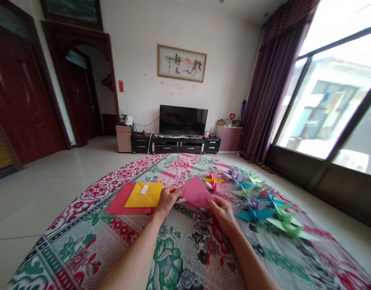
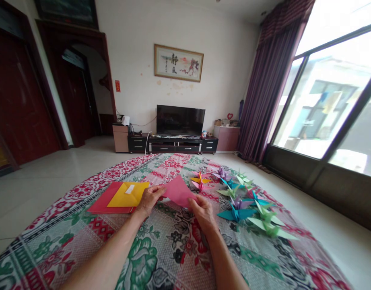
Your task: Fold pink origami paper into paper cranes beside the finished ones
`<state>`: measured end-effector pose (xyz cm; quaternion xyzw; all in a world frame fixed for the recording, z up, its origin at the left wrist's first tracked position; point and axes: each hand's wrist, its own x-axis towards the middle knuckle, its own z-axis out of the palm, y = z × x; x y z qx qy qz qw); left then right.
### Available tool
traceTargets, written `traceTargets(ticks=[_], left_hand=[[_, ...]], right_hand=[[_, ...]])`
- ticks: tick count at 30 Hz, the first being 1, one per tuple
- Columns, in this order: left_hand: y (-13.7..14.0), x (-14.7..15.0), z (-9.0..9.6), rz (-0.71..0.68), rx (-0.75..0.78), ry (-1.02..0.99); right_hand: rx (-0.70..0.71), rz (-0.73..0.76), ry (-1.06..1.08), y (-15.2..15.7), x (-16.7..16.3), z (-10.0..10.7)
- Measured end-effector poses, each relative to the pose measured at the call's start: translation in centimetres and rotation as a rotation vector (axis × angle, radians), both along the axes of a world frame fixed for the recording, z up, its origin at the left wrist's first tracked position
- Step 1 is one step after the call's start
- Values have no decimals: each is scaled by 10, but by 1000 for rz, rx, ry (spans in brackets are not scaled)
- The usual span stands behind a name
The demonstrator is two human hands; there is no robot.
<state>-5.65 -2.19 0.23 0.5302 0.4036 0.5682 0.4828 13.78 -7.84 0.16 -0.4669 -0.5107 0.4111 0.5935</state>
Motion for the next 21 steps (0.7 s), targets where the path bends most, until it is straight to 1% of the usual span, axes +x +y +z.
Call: traceTargets(ticks=[3,6,11,14,18,21], left_hand=[[-1,2,3,-1,-91,-92],[0,3,5,-10,-120,-147],[0,3,4,-37,-85,-190],[0,3,4,-37,-79,-197],[-1,4,5,-48,-71,-193],[-1,5,5,-50,-23,-200]], right_hand=[[-40,22,103,0,0,-1],[-74,55,194,0,0,-1],[-86,99,275,1,-1,-3],[-86,120,283,2,0,-4],[-103,111,275,2,-1,-4],[-116,128,257,1,-2,-2]])
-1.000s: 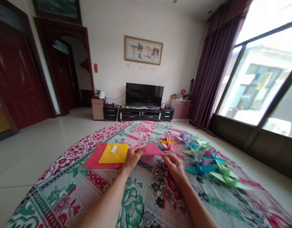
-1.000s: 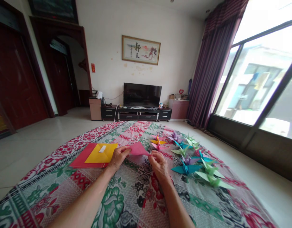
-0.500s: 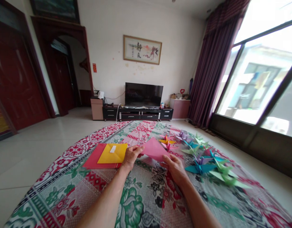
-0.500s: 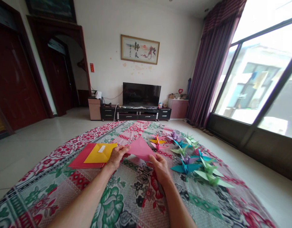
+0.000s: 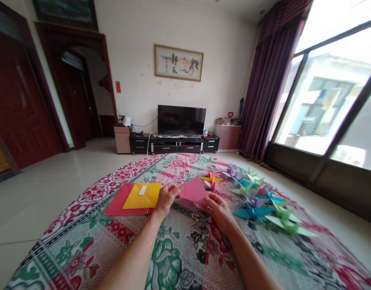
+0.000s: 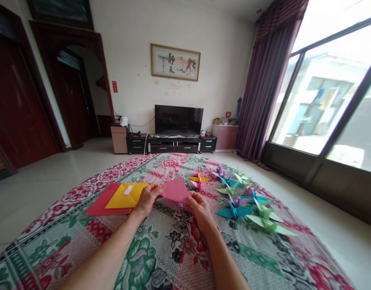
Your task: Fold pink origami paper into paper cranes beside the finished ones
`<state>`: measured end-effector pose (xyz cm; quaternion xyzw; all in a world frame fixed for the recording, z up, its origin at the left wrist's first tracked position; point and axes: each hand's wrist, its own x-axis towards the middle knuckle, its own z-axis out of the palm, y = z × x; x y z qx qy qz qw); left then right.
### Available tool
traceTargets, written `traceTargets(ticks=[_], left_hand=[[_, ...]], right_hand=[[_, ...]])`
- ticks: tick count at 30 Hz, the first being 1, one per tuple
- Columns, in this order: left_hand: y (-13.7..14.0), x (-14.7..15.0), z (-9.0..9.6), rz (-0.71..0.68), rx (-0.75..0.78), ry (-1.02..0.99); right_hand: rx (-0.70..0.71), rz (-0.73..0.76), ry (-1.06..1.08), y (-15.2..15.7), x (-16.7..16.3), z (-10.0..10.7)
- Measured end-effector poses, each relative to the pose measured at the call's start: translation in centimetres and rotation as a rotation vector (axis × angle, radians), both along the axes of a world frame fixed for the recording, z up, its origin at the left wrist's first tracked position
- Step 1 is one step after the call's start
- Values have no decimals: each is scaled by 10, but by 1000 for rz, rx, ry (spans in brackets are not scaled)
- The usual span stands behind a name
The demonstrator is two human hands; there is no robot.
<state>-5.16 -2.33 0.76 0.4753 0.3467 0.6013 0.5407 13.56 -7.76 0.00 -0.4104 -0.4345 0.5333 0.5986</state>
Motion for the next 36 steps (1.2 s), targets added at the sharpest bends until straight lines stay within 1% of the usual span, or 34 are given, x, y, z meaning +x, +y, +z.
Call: traceTargets(ticks=[3,6,11,16,19,23,27,30,33,36], left_hand=[[1,1,0,-12,36,-22],[4,1,-1,-31,10,-44],[4,0,-1,-36,-20,-99],[0,2,5,-99,8,-139],[-1,2,8,-96,4,-208],[-2,4,8,-119,-39,-323],[-5,8,9,-151,-90,-354],[-6,9,9,-125,-98,-365],[-6,9,9,-105,-106,-394],[-8,12,6,-190,-149,-359]], right_hand=[[-4,6,-9,-1,-2,3],[-15,12,-36,-2,-3,5],[-28,80,-132,-2,-2,4],[-89,117,-67,-3,-3,6],[-88,96,32,-2,-5,5],[-73,59,153,0,-9,4],[-67,71,185,-1,-11,2],[-63,68,210,0,-11,0],[-55,27,183,1,-11,-1],[-26,-24,145,2,-13,-1]])
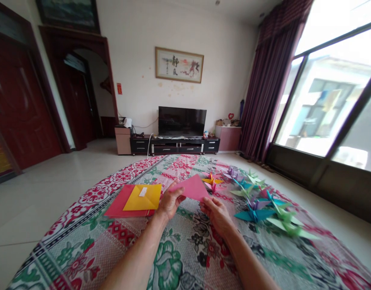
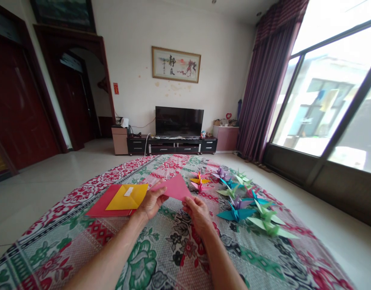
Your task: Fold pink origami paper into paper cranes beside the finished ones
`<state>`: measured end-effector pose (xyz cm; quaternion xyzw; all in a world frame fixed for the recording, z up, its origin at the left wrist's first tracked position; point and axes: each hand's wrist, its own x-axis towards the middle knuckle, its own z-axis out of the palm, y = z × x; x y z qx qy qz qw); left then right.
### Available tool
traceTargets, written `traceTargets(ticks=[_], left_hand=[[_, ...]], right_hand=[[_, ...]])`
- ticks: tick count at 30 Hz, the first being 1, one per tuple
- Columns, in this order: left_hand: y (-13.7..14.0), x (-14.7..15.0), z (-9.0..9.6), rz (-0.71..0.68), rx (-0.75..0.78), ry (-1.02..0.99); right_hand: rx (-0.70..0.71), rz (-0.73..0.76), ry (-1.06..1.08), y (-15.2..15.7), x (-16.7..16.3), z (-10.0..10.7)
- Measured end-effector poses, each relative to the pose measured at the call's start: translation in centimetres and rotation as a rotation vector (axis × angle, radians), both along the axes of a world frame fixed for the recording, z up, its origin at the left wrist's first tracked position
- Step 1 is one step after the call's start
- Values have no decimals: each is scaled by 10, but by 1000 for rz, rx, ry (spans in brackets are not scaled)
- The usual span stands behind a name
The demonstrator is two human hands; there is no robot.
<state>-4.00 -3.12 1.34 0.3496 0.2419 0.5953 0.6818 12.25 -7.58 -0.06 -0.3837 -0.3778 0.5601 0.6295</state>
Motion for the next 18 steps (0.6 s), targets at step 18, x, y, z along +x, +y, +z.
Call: traceTargets(ticks=[18], left_hand=[[-4,14,-9,28,-83,292]], right_hand=[[-66,8,-74,2,-1,-2]])
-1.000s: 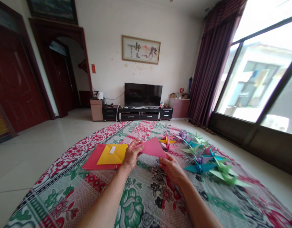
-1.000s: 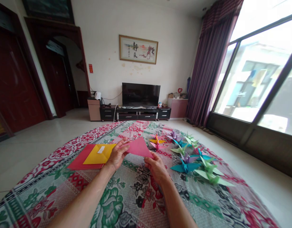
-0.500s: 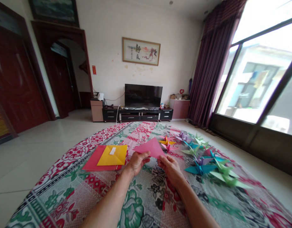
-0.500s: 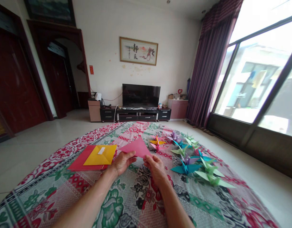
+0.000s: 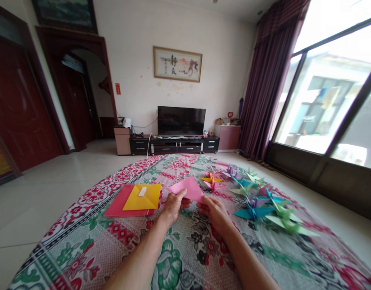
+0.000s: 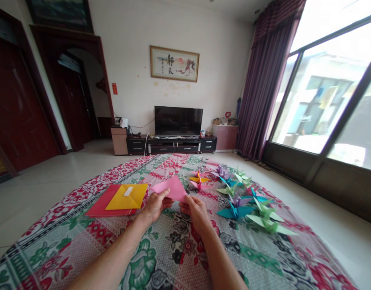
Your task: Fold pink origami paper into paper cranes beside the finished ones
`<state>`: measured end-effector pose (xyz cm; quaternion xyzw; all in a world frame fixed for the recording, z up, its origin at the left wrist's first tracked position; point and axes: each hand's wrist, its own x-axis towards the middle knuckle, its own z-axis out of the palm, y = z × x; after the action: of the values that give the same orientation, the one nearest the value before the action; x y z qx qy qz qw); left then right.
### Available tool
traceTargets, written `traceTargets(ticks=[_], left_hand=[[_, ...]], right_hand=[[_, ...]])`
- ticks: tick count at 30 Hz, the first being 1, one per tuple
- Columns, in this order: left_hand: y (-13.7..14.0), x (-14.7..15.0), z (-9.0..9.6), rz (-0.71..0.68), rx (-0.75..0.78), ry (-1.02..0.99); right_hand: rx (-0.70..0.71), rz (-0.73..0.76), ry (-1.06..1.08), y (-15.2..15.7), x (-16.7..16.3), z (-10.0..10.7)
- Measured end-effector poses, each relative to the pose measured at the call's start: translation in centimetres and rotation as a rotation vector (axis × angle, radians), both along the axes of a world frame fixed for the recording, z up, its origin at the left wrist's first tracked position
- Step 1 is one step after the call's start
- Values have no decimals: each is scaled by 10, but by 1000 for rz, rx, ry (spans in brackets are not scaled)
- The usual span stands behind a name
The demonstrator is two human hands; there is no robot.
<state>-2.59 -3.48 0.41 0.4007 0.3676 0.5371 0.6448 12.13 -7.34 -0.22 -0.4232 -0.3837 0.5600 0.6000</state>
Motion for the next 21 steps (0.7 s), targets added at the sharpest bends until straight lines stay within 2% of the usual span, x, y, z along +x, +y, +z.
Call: traceTargets(ticks=[10,14,18,21], left_hand=[[-1,-1,-1,50,76,64],[6,-9,-1,158,36,41],[10,-14,-2,167,47,-16],[11,-13,-4,186,30,-30]], right_hand=[[62,-56,-77,-2,-5,5],[121,-163,-203,2,-2,0],[229,-249,-330,5,2,-4],[259,-292,-377,5,3,-3]])
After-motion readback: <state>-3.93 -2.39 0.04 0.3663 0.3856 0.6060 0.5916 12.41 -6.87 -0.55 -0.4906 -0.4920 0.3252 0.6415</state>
